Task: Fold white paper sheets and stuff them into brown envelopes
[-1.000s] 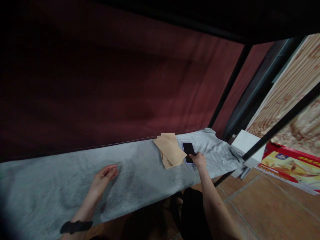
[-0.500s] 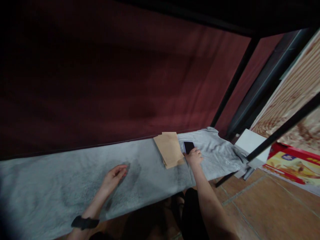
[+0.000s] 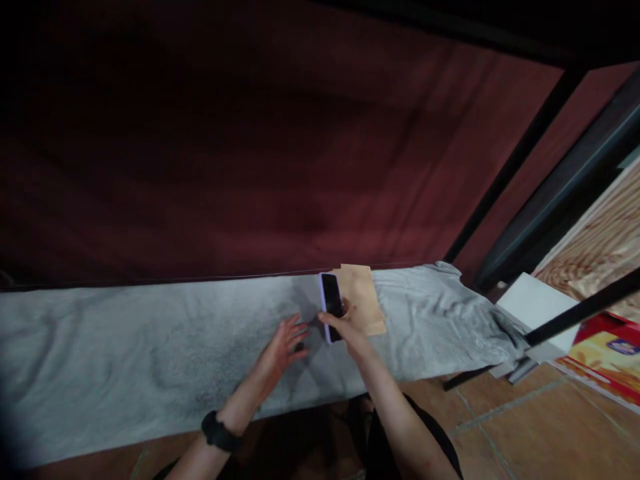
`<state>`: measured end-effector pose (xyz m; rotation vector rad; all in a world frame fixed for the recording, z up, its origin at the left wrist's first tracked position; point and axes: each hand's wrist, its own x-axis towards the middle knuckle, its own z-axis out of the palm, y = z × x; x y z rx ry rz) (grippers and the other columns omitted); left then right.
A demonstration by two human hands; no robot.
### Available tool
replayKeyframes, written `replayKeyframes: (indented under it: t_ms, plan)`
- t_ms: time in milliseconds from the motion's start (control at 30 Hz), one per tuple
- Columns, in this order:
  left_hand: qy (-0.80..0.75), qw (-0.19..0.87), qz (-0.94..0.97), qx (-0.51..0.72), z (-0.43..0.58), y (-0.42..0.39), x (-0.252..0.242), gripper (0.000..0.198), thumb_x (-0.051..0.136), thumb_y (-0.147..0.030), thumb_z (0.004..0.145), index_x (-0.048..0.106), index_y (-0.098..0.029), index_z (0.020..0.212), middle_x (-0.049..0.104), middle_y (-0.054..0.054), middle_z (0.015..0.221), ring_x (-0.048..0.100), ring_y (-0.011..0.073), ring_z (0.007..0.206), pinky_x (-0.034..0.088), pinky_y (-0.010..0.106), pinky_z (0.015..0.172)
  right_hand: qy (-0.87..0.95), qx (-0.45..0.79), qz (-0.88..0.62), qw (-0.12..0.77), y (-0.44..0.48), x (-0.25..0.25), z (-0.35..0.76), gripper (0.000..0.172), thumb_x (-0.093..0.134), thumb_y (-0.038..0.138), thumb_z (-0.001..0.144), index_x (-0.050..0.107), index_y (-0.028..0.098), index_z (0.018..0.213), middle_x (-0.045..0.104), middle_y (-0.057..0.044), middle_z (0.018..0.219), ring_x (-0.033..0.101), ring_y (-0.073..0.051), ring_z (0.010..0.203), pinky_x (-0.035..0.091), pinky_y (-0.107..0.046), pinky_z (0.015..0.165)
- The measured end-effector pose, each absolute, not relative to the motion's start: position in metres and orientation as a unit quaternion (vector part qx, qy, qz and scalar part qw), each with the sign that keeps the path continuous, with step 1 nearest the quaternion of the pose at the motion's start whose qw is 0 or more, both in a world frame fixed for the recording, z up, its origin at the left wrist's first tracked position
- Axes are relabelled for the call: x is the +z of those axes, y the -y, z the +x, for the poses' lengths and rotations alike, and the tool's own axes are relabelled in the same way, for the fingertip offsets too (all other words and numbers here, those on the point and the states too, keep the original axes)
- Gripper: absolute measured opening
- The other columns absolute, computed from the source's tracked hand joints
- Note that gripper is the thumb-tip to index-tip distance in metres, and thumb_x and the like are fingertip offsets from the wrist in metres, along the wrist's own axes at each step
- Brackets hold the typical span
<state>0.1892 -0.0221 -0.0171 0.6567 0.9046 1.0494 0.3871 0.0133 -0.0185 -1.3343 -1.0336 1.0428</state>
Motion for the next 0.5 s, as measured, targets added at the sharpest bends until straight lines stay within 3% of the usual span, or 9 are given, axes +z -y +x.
replayKeyframes:
  t_ms: [233, 500]
  plan:
    - [-0.290, 0.798, 0.144, 0.508, 0.200, 0.021, -0.027, 0.051, 0.050, -0.056, 0.095, 0.068, -0.018, 0.124, 0.070, 0.011, 0.128, 0.064, 0.0280, 0.120, 0.048, 0.039, 0.103, 0.528, 0.407, -0.599, 0.443, 0.004, -0.041, 0.309, 0.091, 0.088, 0.038, 0.048, 0.058, 0.027, 0.132, 0.055, -0.003, 0.110, 0.055, -0.032, 0.117, 0.043, -0.046, 0.107]
    - [-0.304, 0.792, 0.077, 0.524, 0.190, 0.015, -0.028, 0.042, 0.057, -0.049, 0.093, 0.071, -0.016, 0.116, 0.077, 0.009, 0.110, 0.072, 0.0262, 0.105, 0.056, 0.036, 0.092, 0.536, 0.378, -0.606, 0.451, 0.000, -0.048, 0.291, 0.089, 0.089, 0.041, 0.048, 0.055, 0.032, 0.130, 0.054, -0.003, 0.112, 0.053, -0.037, 0.118, 0.043, -0.049, 0.106]
